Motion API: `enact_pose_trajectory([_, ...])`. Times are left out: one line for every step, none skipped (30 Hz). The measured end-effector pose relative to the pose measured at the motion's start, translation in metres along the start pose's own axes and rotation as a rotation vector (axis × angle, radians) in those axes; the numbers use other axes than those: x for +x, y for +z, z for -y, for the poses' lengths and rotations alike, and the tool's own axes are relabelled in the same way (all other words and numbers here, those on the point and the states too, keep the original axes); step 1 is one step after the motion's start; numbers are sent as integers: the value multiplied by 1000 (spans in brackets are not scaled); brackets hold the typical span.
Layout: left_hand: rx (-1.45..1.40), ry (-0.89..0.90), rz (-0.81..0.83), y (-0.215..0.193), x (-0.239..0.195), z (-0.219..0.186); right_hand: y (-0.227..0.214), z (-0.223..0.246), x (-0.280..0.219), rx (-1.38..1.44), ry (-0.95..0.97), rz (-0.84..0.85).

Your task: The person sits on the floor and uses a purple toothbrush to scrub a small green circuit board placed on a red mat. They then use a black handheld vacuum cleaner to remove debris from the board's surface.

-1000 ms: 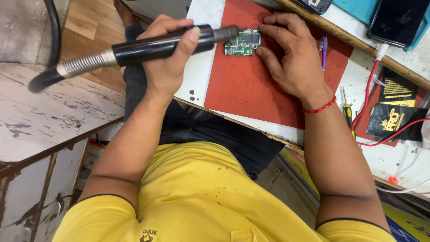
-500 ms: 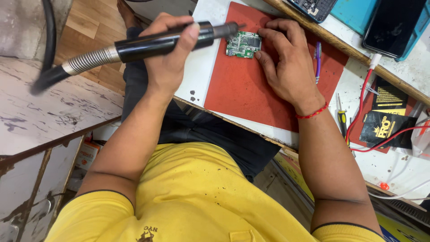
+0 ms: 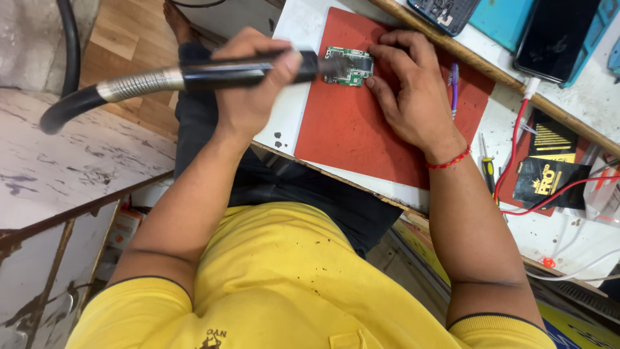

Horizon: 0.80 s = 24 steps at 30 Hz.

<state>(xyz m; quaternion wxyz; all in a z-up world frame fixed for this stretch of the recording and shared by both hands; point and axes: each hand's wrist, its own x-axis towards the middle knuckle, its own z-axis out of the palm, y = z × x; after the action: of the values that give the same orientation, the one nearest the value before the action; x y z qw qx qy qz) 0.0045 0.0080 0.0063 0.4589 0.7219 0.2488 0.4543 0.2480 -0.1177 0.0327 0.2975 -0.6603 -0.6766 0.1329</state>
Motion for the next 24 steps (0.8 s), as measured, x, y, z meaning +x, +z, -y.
enact_pose_trajectory([-18, 32, 59, -2, -2, 0, 0, 0, -1, -4, -4, 6])
enact_pose_trajectory([0, 13, 18, 1, -4, 1, 1, 0, -2, -9, -8, 12])
enact_pose_trajectory([24, -11, -27, 3, -6, 2, 2, 1, -2, -4, -11, 15])
enact_pose_trajectory([49, -34, -72, 4, -8, 2, 2, 1, -3, 1, -13, 17])
enact_pose_trajectory([22, -43, -60, 2, -7, 3, 1, 0, -3, 2, -11, 11])
enact_pose_trajectory([-4, -51, -49, 0, -6, 4, 2, 0, -3, -2, -12, 13])
enact_pose_trajectory([-33, -58, -37, 0, -6, 4, 2, 0, -2, -8, -12, 13])
enact_pose_trajectory([-10, -42, -41, 1, -7, 3, 2, -1, -3, -15, -13, 13])
enact_pose_trajectory([16, -24, -52, 1, -7, 2, 2, 0, -2, -14, -12, 11])
enact_pose_trajectory([43, -6, -63, 1, -8, 2, 2, 1, -2, -14, -11, 8])
enact_pose_trajectory([2, -51, -83, 1, -7, 1, 3, 1, -2, -12, -3, 1])
enact_pose_trajectory([-38, -96, -103, 0, -6, 1, 3, 1, -2, -8, -5, 5])
enact_pose_trajectory([-81, -141, -118, 1, -5, 1, 3, 0, -2, -5, -3, 5])
enact_pose_trajectory([-42, -86, -62, 1, -4, 0, 3, 0, -3, -1, -1, 6])
enact_pose_trajectory([-2, -33, -11, 1, -5, 0, 2, -1, -3, -3, -6, 7])
enact_pose_trajectory([38, 19, 39, 1, -7, -1, 2, -1, -3, -4, -11, 8])
enact_pose_trajectory([22, -23, -18, 2, -8, -1, 2, -2, -3, -4, -18, 10])
enact_pose_trajectory([6, -64, -76, 4, -9, -1, 3, -2, -3, -3, -19, 12])
enact_pose_trajectory([-11, -101, -129, 5, -8, -1, 3, -2, -4, -3, -16, 9])
enact_pose_trajectory([2, -48, -70, 4, -7, 1, 3, -2, -4, -4, -14, 6])
enact_pose_trajectory([14, 5, -14, 2, -5, 3, 3, -3, -3, -5, -14, 5])
enact_pose_trajectory([27, 58, 42, 1, -5, 4, 3, -3, -3, -6, -14, 4])
enact_pose_trajectory([29, 18, 5, 2, -7, 5, 3, -3, -3, -4, -17, 9])
enact_pose_trajectory([31, -21, -32, 3, -9, 5, 3, -3, -3, -4, -18, 14])
